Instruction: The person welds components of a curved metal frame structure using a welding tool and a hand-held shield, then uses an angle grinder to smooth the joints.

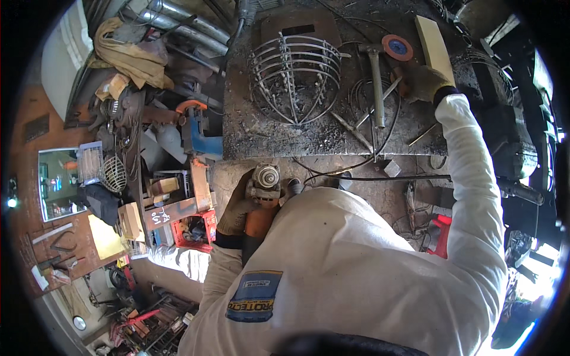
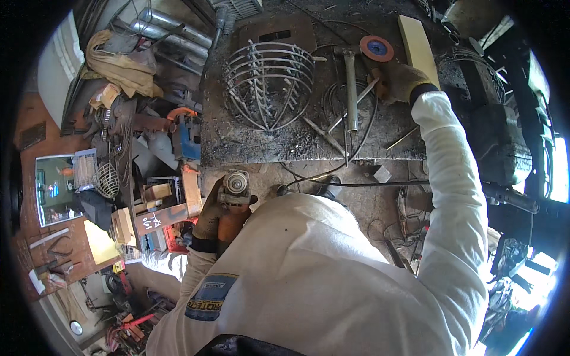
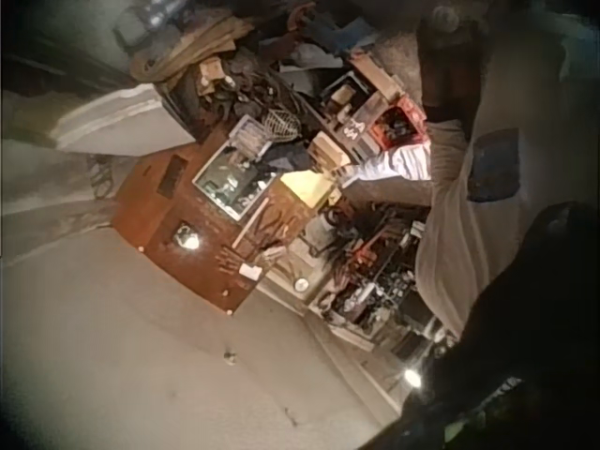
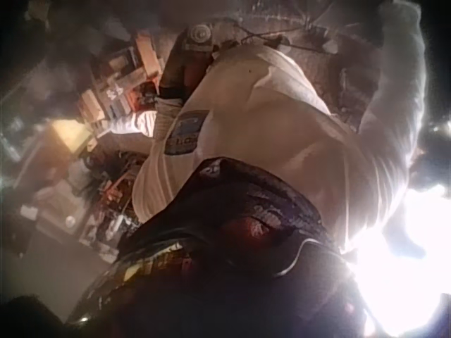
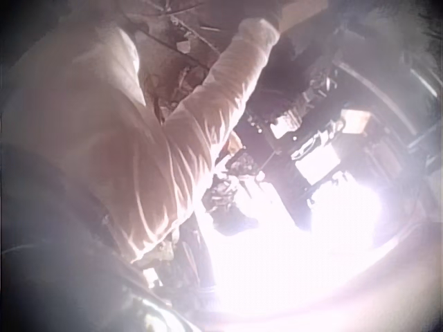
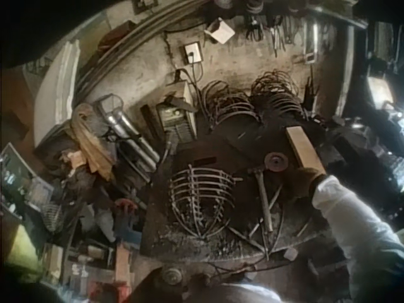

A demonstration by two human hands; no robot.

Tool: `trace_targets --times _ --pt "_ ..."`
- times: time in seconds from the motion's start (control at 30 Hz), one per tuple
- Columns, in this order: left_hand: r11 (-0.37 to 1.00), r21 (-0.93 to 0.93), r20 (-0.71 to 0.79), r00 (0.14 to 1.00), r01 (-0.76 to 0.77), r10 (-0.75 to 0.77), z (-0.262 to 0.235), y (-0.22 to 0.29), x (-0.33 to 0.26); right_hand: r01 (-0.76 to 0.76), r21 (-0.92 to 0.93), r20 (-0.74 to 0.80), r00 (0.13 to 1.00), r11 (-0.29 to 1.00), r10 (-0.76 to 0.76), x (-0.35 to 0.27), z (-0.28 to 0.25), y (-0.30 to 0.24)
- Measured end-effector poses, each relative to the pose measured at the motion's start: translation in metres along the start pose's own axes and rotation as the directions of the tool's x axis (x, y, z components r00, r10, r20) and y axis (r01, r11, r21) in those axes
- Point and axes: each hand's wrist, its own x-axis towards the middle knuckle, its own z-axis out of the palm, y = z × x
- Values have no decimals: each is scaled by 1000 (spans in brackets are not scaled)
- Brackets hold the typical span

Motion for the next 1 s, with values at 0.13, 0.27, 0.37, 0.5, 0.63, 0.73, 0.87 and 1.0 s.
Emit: trace_targets --times 0.13,0.27,0.37,0.5,0.63,0.73,0.87,1.0 --pt "1000 0 -4 1000 0 0 8 4 3 186 18 -75 980 982 -184 12 12 22" --pt "1000 -5 -24 999 31 -31 14 9 0 68 -35 157 986 997 -62 27 2 16" --pt "993 -117 -62 998 17 -25 8 8 -2 -33 -92 -93 995 995 25 22 -11 13" --pt "995 -95 -70 998 -5 -2 -3 8 -3 -199 119 142 973 973 182 20 -50 34" --pt "997 -64 38 998 47 -45 -3 28 6 51 206 -70 997 977 -37 1 -59 89" --pt "997 -73 9 1000 26 -26 -16 35 1 186 600 -363 930 778 57 -50 -77 -12" --pt "1000 -19 121 992 -18 20 -53 36 12 618 207 -660 661 759 -358 -89 -30 -170" --pt "994 -54 110 989 -96 102 -75 34 10 -276 957 287 941 86 -178 -105 -14 -316"
